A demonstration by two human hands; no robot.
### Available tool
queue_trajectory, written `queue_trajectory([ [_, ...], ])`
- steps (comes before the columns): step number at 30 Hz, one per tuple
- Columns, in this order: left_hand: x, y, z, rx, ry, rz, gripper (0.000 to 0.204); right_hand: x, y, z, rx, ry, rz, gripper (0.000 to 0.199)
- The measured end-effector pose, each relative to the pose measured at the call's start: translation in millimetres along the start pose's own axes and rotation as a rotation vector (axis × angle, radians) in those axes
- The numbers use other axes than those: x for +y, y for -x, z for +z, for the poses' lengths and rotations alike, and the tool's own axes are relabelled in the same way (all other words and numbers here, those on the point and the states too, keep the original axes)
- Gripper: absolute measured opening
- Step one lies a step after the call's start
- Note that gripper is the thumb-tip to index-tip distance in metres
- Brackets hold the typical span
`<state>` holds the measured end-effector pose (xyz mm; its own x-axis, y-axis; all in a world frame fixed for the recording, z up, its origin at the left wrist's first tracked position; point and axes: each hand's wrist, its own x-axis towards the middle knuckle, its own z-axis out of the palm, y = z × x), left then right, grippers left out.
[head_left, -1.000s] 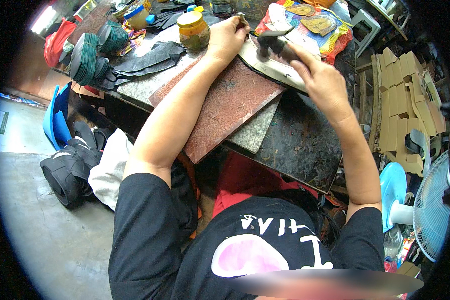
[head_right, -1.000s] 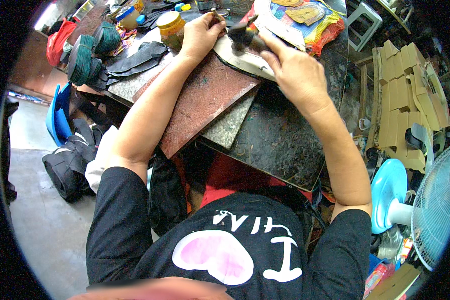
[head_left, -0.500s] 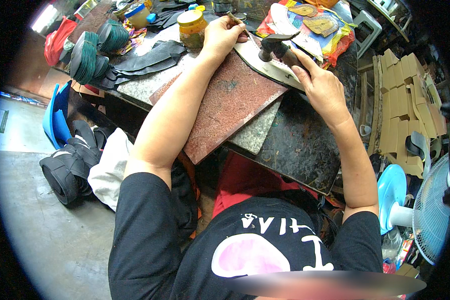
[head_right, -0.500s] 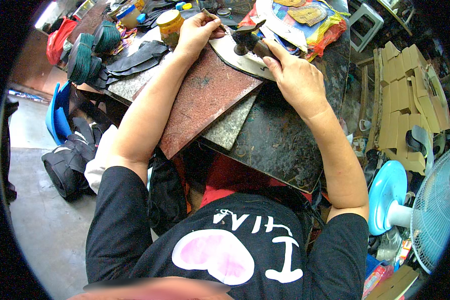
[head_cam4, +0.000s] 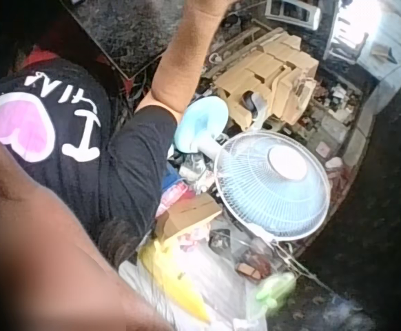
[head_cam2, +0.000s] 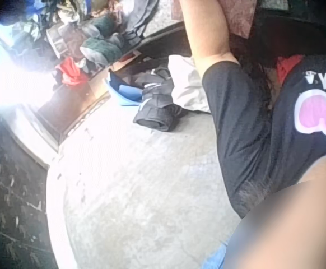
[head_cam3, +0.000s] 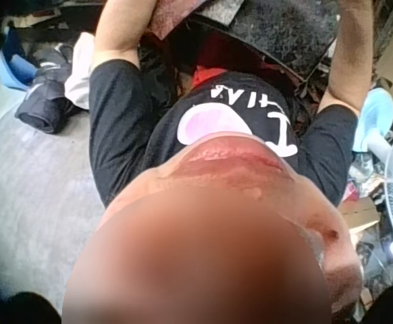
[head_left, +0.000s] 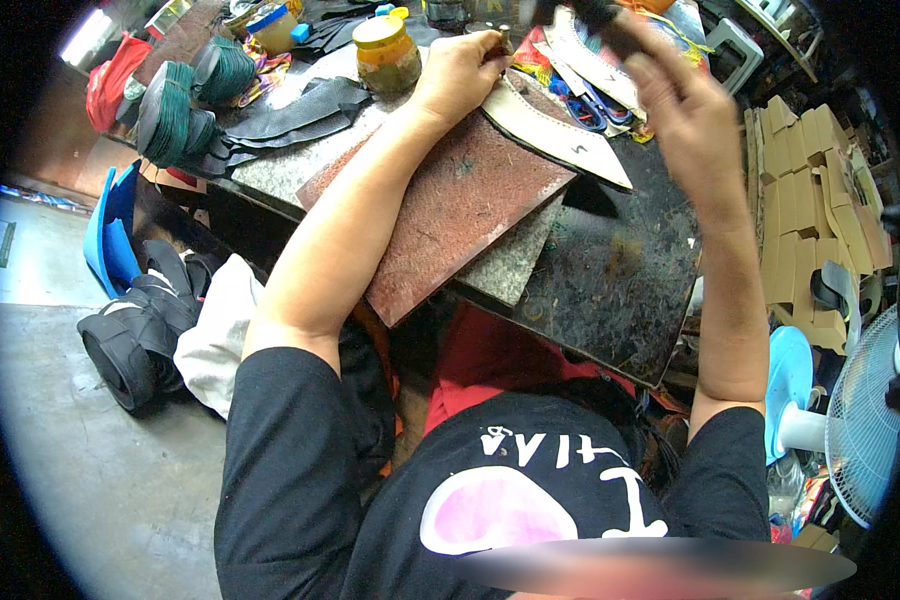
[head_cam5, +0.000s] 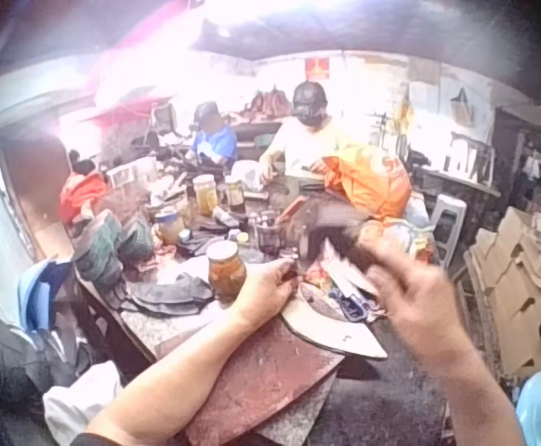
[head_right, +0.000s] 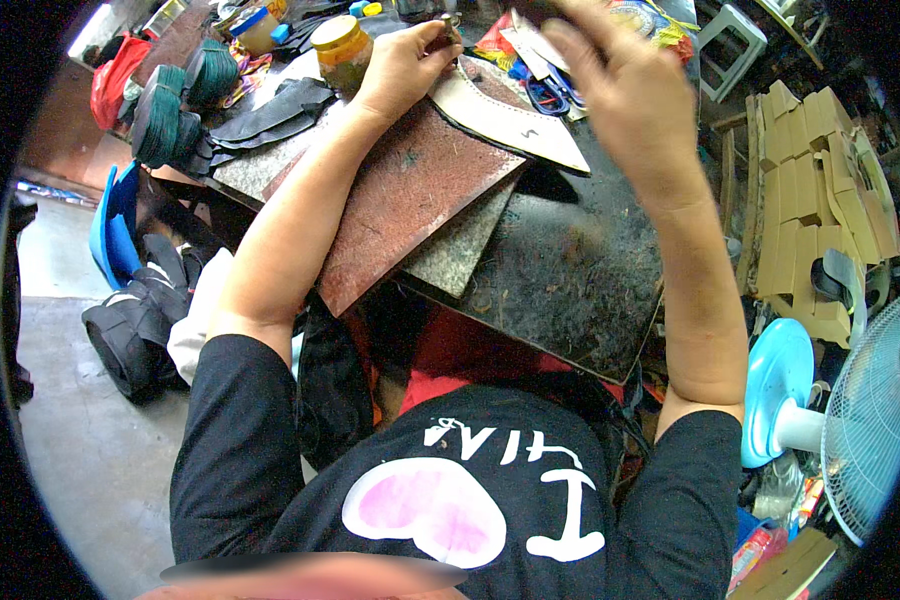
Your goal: The person uses a hammer and punch to drive fasteners along the edge of a shoe upper piece, then applies adhesive from a jar to the same area and presses it onto a black leather strip. The person repeats the hammering and gluing steps on the same piece while working at a cluttered bench.
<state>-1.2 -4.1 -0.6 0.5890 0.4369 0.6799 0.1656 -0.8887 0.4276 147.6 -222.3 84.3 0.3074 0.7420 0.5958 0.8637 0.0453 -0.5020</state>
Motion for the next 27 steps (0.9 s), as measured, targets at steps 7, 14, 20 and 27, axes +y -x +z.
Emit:
queue_trajectory([
  [7,5,2,6,0.027,-0.057,0.038,0.018,1,-12,29,-0.077,0.107,0.100,0.039],
  [14,2,5,4,0.063,0.047,-0.123,0.019,3,40,17,-0.288,0.295,0.178,0.040],
  [20,-2,4,9,0.080,0.099,-0.179,0.016,7,53,24,-0.308,0.267,0.242,0.040],
  [27,-18,2,7,0.054,0.875,-0.605,0.015,4,49,20,-0.325,0.308,0.207,0.040],
])
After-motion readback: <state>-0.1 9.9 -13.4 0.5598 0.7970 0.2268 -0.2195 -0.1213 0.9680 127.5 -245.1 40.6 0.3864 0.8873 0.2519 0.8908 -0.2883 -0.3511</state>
